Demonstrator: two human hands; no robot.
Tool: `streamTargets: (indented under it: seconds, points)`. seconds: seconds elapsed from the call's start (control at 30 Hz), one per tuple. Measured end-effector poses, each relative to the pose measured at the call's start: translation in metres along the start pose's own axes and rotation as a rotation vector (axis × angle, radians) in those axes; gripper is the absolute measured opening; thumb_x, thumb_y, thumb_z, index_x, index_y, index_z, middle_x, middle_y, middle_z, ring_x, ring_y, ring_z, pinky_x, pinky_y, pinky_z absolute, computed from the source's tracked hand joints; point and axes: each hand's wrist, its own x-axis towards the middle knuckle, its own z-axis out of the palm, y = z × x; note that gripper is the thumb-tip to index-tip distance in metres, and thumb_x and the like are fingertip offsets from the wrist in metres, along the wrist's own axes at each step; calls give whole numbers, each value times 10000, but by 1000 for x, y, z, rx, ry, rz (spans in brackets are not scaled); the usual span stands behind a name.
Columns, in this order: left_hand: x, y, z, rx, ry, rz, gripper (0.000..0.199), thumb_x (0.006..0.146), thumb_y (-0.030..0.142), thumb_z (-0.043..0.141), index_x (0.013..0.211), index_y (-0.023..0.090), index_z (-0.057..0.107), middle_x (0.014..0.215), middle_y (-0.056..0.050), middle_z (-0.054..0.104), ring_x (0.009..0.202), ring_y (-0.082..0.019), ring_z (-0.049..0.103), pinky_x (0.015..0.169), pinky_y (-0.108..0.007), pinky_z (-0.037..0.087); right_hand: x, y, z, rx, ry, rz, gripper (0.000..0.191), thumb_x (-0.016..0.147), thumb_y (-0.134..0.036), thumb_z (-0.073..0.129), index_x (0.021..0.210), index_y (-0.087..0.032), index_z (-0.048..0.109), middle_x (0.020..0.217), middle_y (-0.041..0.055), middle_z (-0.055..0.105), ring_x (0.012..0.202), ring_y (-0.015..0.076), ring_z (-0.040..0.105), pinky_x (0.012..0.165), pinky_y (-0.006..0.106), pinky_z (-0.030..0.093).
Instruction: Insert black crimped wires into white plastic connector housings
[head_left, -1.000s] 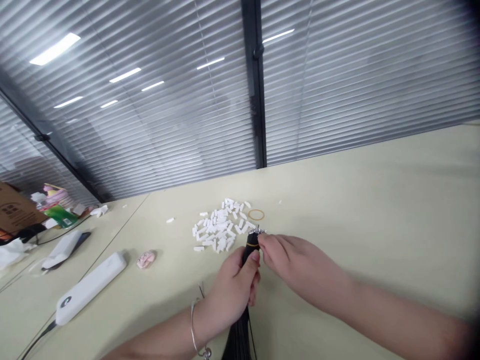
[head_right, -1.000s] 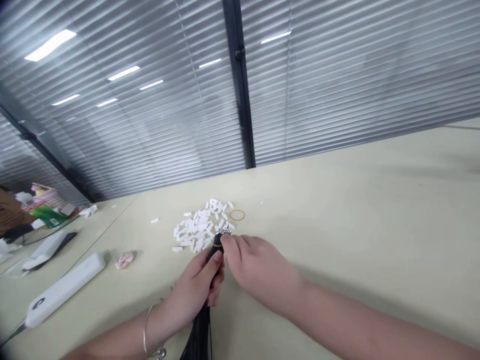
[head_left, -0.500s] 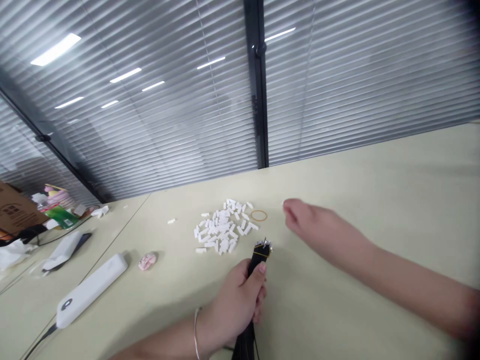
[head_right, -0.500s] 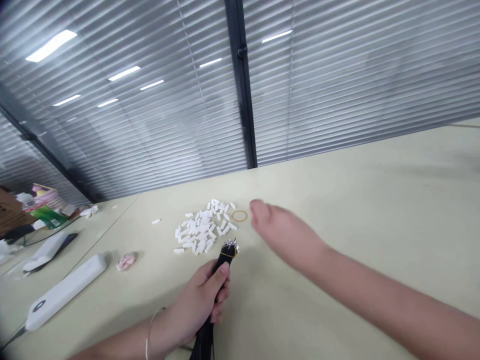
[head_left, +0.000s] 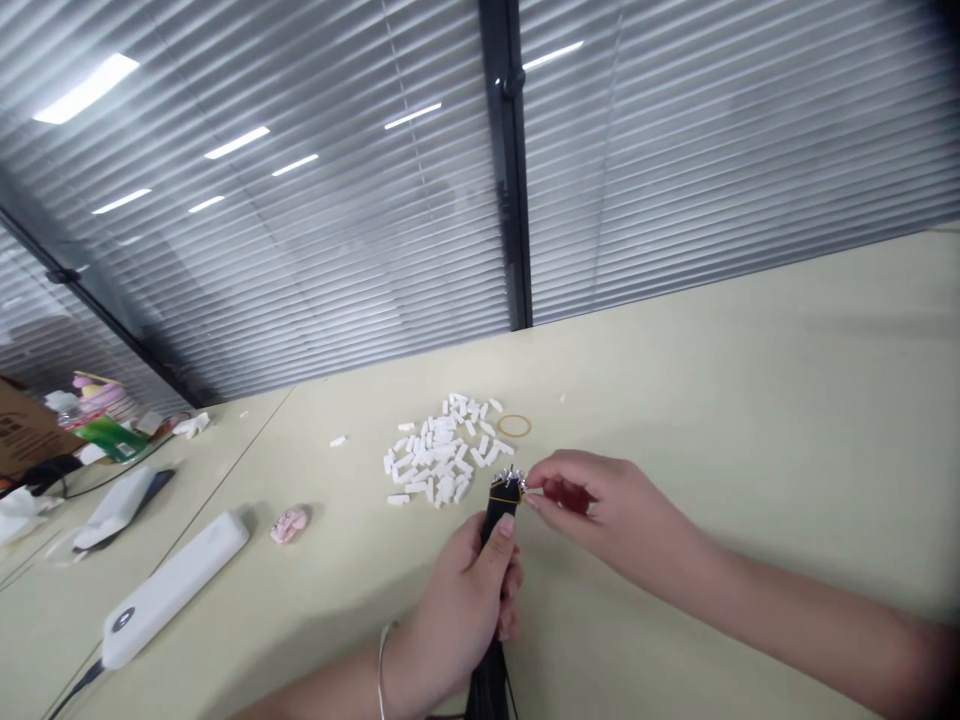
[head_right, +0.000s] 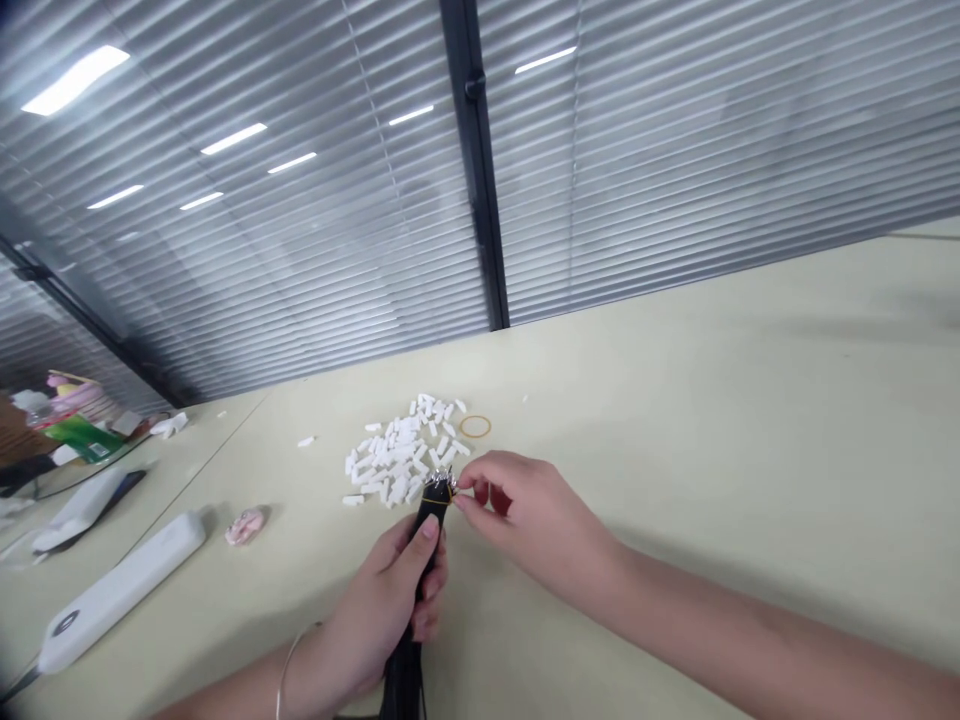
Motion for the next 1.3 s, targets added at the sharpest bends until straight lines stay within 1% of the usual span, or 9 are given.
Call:
streamTargets:
  seconds: [0.13,0.4,0.57,0.7,0.8,0.97,1.1,1.17,1.3]
  points:
    - [-2,1,2,-33,4,8,761,598,898,578,811,189,401,595,95,406,394,-16,294,403,-181,242,-1,-1,1,19,56,4,132,836,-310,512,824,-192,571,674,-13,575,527,96,520,483,203,422]
    - [-4,-6,5,-26,27,98,767,625,920,541,824,193,402,586,94,396,406,-32,305,404,-183,290,-3,-9,6,4,38,-63,134,851,-222,459,782,-186,567,670,-13,589,508,83,509,462,188,384]
    - [-2,-15,4,-8,28,129,737,671,907,513,841,201,388,588,92,385,431,-48,310,407,-187,299,0,-8,5,-32,21,-100,154,839,-129,470,776,-176,603,709,-10,632,574,84,545,525,193,385]
    - [-1,-19,8,13,35,165,695,729,875,497,860,202,387,595,88,382,455,-55,314,422,-191,303,4,-9,8,-74,0,-62,135,791,-37,527,728,-142,585,660,-30,585,557,72,488,531,191,346]
    - [-1,-17,12,-17,52,143,723,695,893,512,871,203,384,606,86,391,458,-55,308,417,-190,292,7,-11,9,-75,-40,-19,139,800,-34,578,697,-126,559,630,-49,534,550,62,455,538,182,352]
    - [1,-8,11,-147,-18,49,774,594,907,596,830,203,377,581,99,384,408,-30,274,399,-180,240,13,-7,0,-56,-73,61,158,818,-84,640,693,-125,553,646,-53,525,581,66,460,583,196,390]
    - [3,1,3,-245,-38,39,782,560,870,677,837,190,405,545,114,370,385,-17,241,384,-157,209,15,4,-8,-11,-75,135,177,824,-122,649,686,-128,539,612,-63,485,565,67,440,580,200,383]
    - [3,6,-1,-295,-69,46,765,566,831,721,837,185,413,532,118,362,380,-12,224,379,-147,198,16,9,-10,36,-88,158,176,818,-140,643,680,-130,534,595,-65,472,552,66,430,560,194,364]
    - [3,14,-9,-416,-186,27,690,616,706,801,846,184,414,538,122,342,386,-6,173,376,-126,178,17,11,-15,173,-96,184,130,752,-201,572,643,-153,521,566,-52,453,525,71,400,511,194,317]
